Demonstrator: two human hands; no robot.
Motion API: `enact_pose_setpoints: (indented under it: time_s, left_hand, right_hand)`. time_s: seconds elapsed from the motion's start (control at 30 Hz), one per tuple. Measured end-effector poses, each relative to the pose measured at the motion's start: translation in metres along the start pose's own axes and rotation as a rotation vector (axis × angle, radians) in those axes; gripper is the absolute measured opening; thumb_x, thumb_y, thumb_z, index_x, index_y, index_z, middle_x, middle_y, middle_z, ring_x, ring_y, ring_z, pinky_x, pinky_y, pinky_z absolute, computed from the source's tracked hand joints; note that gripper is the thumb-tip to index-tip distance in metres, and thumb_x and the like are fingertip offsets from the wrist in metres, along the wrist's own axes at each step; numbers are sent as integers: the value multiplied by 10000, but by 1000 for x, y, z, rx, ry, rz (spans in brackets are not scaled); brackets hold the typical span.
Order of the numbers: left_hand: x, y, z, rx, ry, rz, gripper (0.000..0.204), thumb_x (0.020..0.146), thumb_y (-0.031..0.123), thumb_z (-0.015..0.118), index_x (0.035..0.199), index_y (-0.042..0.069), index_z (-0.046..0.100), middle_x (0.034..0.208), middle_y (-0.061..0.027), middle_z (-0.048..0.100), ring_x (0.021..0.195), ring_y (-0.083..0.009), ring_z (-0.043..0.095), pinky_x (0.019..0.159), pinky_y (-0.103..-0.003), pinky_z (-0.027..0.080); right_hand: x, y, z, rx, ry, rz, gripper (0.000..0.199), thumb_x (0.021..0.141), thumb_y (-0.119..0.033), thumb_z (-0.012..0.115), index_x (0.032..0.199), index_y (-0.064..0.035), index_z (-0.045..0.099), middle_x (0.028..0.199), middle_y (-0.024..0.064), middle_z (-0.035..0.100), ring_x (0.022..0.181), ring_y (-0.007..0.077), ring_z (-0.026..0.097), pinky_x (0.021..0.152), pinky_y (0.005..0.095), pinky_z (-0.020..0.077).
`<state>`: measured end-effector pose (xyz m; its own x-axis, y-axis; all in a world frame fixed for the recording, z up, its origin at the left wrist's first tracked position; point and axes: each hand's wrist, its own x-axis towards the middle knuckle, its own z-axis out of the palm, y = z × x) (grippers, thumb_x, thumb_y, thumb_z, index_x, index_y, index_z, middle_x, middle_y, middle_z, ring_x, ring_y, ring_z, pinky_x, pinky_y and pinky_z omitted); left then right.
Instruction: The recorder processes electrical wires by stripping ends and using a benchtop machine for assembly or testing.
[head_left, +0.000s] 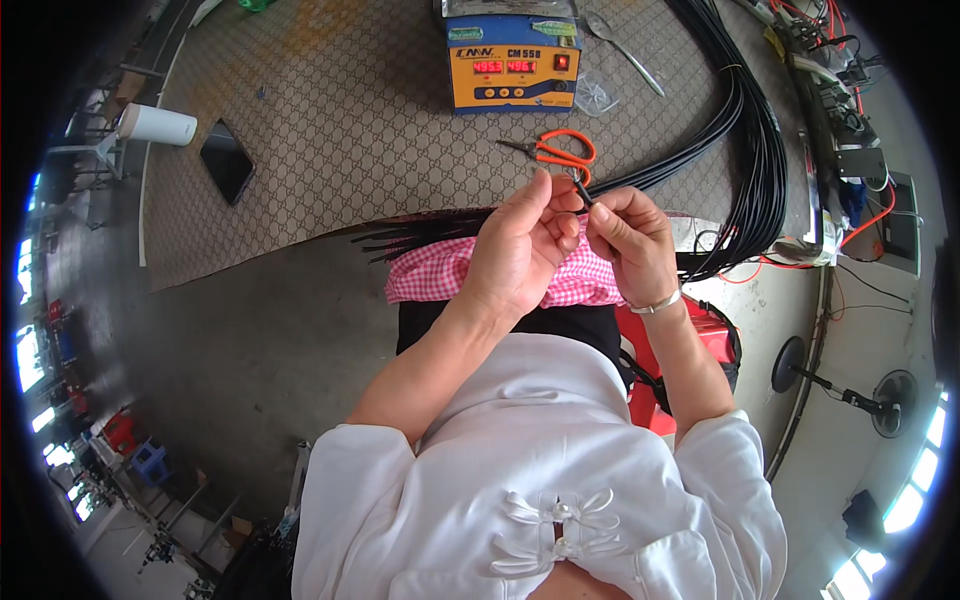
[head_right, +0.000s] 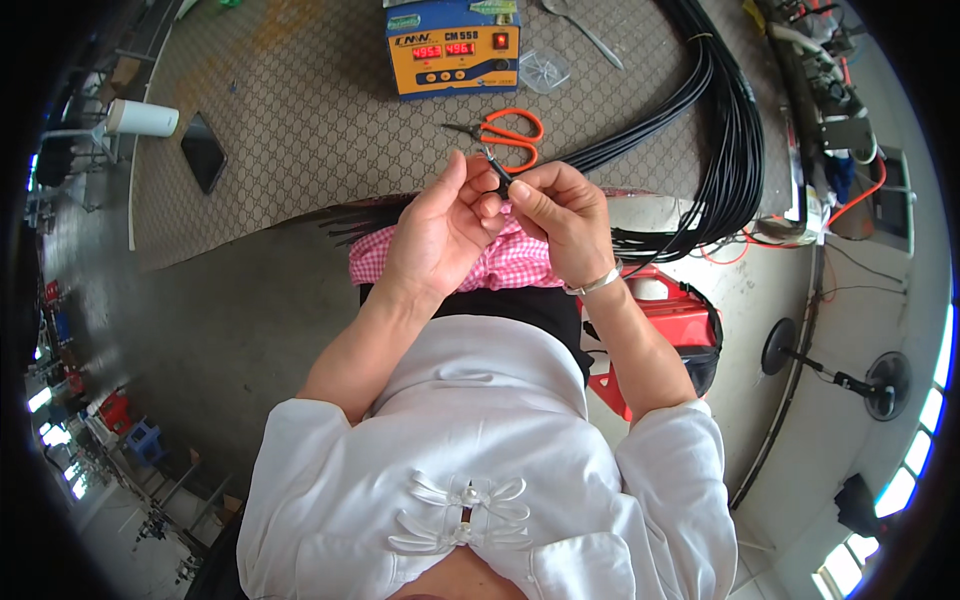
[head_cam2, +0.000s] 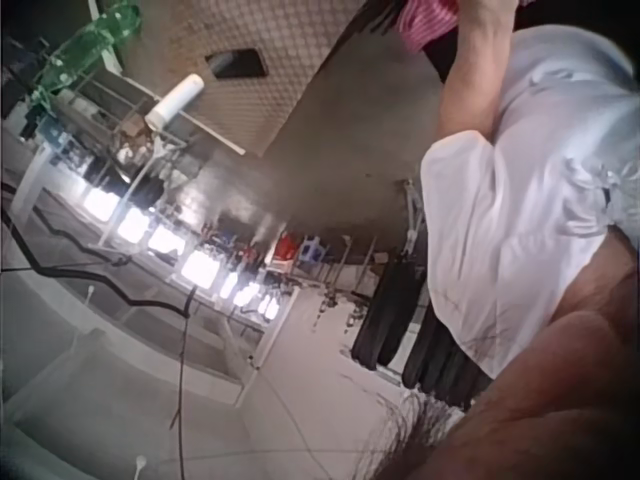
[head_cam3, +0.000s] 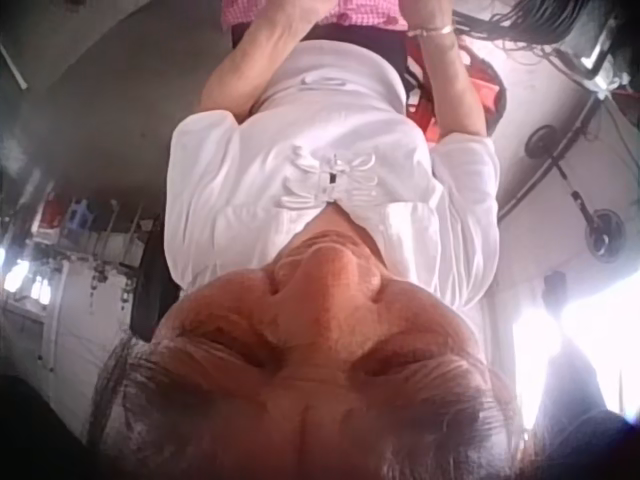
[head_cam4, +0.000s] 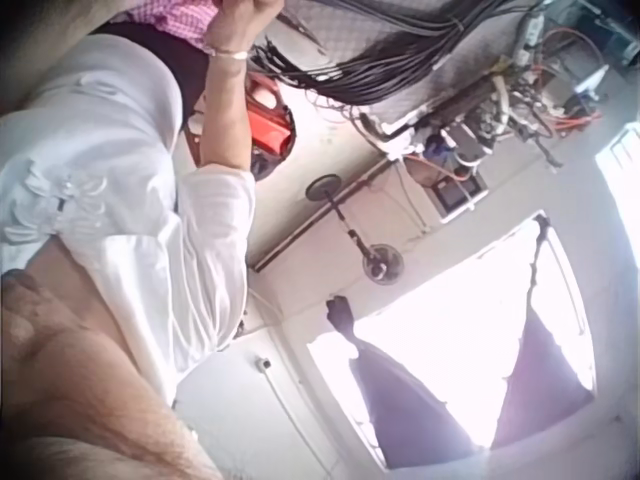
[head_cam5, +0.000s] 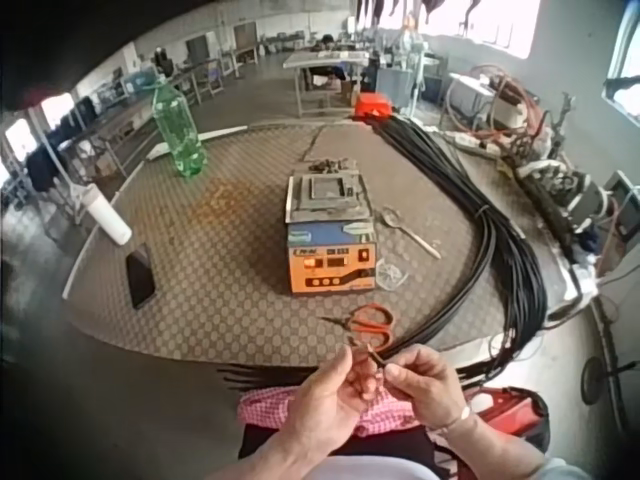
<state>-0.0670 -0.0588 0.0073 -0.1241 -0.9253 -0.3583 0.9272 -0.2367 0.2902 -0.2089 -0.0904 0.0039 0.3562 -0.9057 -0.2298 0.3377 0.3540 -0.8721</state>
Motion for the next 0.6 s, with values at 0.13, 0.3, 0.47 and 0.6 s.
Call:
enact_pose_setpoints:
  time_s: [0.13, 0.3, 0.47, 0.6]
  left_hand:
    - [6, 1, 0, -3, -45, -32, 215, 885, 256, 500, 881, 51, 564, 769, -16, 568, 648, -108, 491, 586, -234, 410]
    - [13, 3, -1, -1, -48, -50, 185, 874, 227, 518, 878, 49, 566, 760, -15, 573, 652, -110, 498, 586, -237, 414]
    - [18, 13, 5, 105, 21, 5, 104, 835, 133, 549, 855, 37, 579, 736, -41, 591, 616, -104, 530, 573, -226, 426]
    - [23, 15, 2, 368, 58, 181, 122, 849, 139, 524, 849, 28, 574, 726, -44, 576, 637, -118, 522, 604, -238, 426]
  right_hand:
    - [2, -3, 0, 1, 10, -2, 71, 812, -66, 599, 816, -6, 561, 661, 9, 537, 513, 35, 410, 444, 160, 304]
    - [8, -4, -2, -34, 12, -21, 69, 811, -63, 601, 817, -6, 563, 670, 10, 544, 518, 33, 413, 446, 162, 310]
    - [13, -8, -4, -93, 18, -37, 66, 800, -49, 612, 810, 0, 569, 664, 6, 543, 514, 31, 408, 444, 163, 311]
    - [17, -8, -2, -119, 21, -18, 66, 792, -43, 620, 800, 3, 572, 662, 4, 544, 513, 32, 408, 444, 166, 314]
